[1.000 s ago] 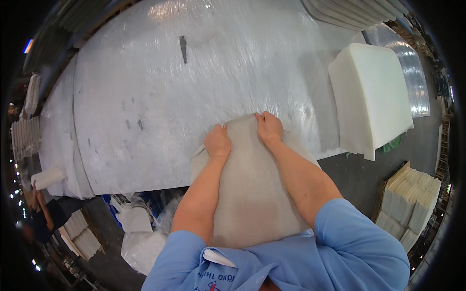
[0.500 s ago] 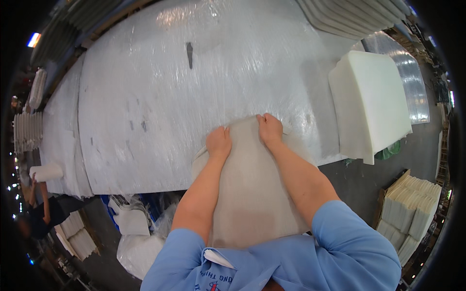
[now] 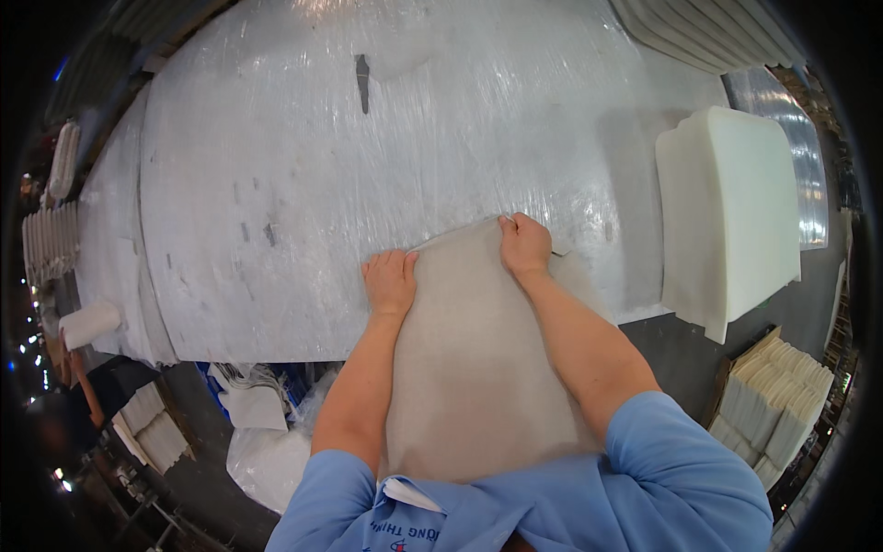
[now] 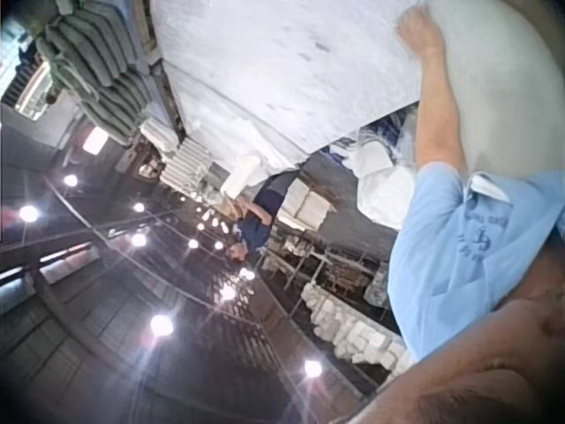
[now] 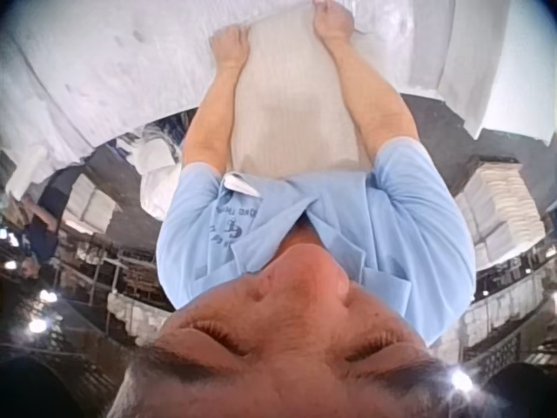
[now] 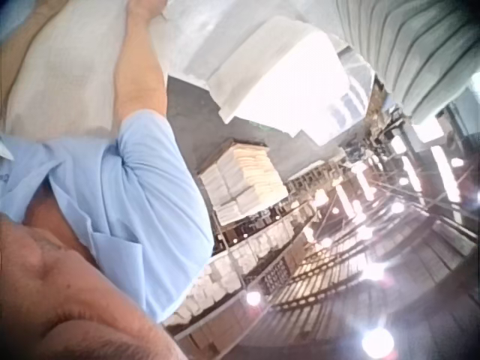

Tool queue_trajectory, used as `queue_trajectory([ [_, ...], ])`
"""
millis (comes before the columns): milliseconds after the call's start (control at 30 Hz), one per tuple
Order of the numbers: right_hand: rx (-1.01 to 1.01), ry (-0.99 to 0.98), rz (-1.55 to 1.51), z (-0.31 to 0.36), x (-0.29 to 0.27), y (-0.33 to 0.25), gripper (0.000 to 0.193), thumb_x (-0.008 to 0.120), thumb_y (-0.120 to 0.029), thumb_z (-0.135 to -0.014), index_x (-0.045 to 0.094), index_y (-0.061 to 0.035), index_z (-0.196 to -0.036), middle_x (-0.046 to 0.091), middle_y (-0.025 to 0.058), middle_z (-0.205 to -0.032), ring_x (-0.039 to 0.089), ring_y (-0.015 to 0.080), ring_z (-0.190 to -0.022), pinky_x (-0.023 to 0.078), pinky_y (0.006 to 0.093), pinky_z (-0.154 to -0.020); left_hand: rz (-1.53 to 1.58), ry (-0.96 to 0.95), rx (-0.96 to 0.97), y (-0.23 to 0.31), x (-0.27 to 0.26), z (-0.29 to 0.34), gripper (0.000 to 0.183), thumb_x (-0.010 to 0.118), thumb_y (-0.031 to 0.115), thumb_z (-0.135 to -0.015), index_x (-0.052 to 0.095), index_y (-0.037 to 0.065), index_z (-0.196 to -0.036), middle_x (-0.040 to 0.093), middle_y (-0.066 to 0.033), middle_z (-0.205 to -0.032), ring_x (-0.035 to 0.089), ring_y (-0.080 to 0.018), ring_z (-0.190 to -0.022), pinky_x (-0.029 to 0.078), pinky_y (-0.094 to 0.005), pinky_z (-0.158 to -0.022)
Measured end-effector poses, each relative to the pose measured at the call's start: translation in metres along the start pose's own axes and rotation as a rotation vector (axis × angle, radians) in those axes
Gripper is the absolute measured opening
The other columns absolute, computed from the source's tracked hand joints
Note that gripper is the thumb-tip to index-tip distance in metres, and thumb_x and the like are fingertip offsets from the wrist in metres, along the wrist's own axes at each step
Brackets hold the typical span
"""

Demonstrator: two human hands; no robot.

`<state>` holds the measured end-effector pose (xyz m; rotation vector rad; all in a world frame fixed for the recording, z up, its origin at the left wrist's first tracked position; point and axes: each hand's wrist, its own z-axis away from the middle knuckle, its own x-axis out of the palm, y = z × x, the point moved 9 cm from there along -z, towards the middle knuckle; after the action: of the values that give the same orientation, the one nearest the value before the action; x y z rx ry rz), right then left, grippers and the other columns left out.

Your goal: The person wraps rectangular foam pads in white fabric, folding and tucking the edges to enclose each pad. They place the wrapped pads into a stack on the table. The person also handles loose white filling material from a green bag, placing it onto foam pads.

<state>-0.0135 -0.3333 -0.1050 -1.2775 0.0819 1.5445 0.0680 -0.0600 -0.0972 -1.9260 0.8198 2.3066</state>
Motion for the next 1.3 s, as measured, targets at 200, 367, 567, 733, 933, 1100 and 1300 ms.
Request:
queue_trajectory([
  [200, -0.047, 0.026, 0.012, -0.007, -0.001, -0.002, 0.039, 0.062, -0.035, -0.097, 0.064, -0.0008, -0.078, 0.067, 0.0196, -0.078, 0.063, 0.0393, -0.076, 0.048, 0.0484, -0.072, -0.037, 0.037, 0.025, 0.008, -0.006, -0.005, 0.034, 0.062, 0.038, -0.098, 0.067, 0.009, -0.080, 0.068, -0.0083, -0.086, 0.059, -0.0322, -0.090, 0.040, -0.0471, -0.086],
  [367, -0.153, -0.169, 0.024, -0.007, -0.012, -0.005, 0.038, 0.064, -0.039, -0.095, 0.069, -0.0018, -0.088, 0.071, 0.0181, -0.088, 0.066, 0.0374, -0.085, 0.051, 0.0463, -0.078, 0.023, -0.048, -0.093, -0.002, -0.021, 0.005, 0.037, 0.067, 0.043, -0.094, 0.068, 0.008, -0.084, 0.067, -0.0114, -0.097, 0.058, -0.0330, -0.102, 0.040, -0.0485, -0.093],
  [567, -0.100, -0.360, 0.286, -0.013, -0.033, 0.025, 0.031, 0.067, -0.038, -0.094, 0.074, -0.0086, -0.099, 0.074, 0.0115, -0.099, 0.068, 0.0335, -0.093, 0.053, 0.0427, -0.081, -0.063, -0.194, -0.201, -0.018, -0.029, 0.023, 0.036, 0.070, 0.044, -0.091, 0.068, 0.008, -0.088, 0.061, -0.0154, -0.098, 0.058, -0.0351, -0.100, 0.042, -0.0484, -0.094],
  [733, -0.028, -0.091, 0.165, -0.003, -0.037, 0.017, 0.030, 0.068, -0.037, -0.093, 0.073, -0.0081, -0.096, 0.074, 0.0136, -0.096, 0.069, 0.0349, -0.093, 0.053, 0.0452, -0.080, -0.060, -0.090, -0.194, -0.018, -0.019, 0.022, 0.028, 0.067, 0.037, -0.095, 0.068, 0.009, -0.090, 0.060, -0.0120, -0.096, 0.057, -0.0339, -0.099, 0.041, -0.0480, -0.090],
  [933, -0.027, -0.032, 0.055, -0.021, -0.032, 0.027, 0.032, 0.067, -0.038, -0.092, 0.070, -0.0062, -0.086, 0.071, 0.0175, -0.086, 0.067, 0.0389, -0.084, 0.049, 0.0492, -0.076, -0.053, 0.069, -0.043, -0.009, -0.016, 0.010, 0.025, 0.066, 0.034, -0.096, 0.067, 0.010, -0.088, 0.058, -0.0098, -0.090, 0.056, -0.0325, -0.090, 0.040, -0.0465, -0.084],
  [1100, -0.054, -0.073, 0.112, -0.029, -0.028, 0.016, 0.027, 0.069, -0.033, -0.090, 0.072, -0.0062, -0.090, 0.072, 0.0173, -0.089, 0.067, 0.0384, -0.087, 0.051, 0.0467, -0.080, -0.048, 0.080, -0.052, -0.007, -0.022, -0.001, 0.023, 0.067, 0.029, -0.095, 0.065, 0.009, -0.086, 0.059, -0.0103, -0.090, 0.056, -0.0335, -0.091, 0.041, -0.0456, -0.083],
  [1300, -0.418, -0.242, 0.048, -0.002, -0.076, 0.003, 0.027, 0.073, -0.030, -0.090, 0.073, -0.0073, -0.105, 0.072, 0.0131, -0.110, 0.067, 0.0315, -0.101, 0.053, 0.0403, -0.091, 0.329, 0.075, -0.177, -0.023, -0.072, 0.041, 0.022, 0.068, 0.023, -0.095, 0.069, 0.004, -0.107, 0.069, -0.0154, -0.109, 0.063, -0.0342, -0.108, 0.048, -0.0439, -0.096],
])
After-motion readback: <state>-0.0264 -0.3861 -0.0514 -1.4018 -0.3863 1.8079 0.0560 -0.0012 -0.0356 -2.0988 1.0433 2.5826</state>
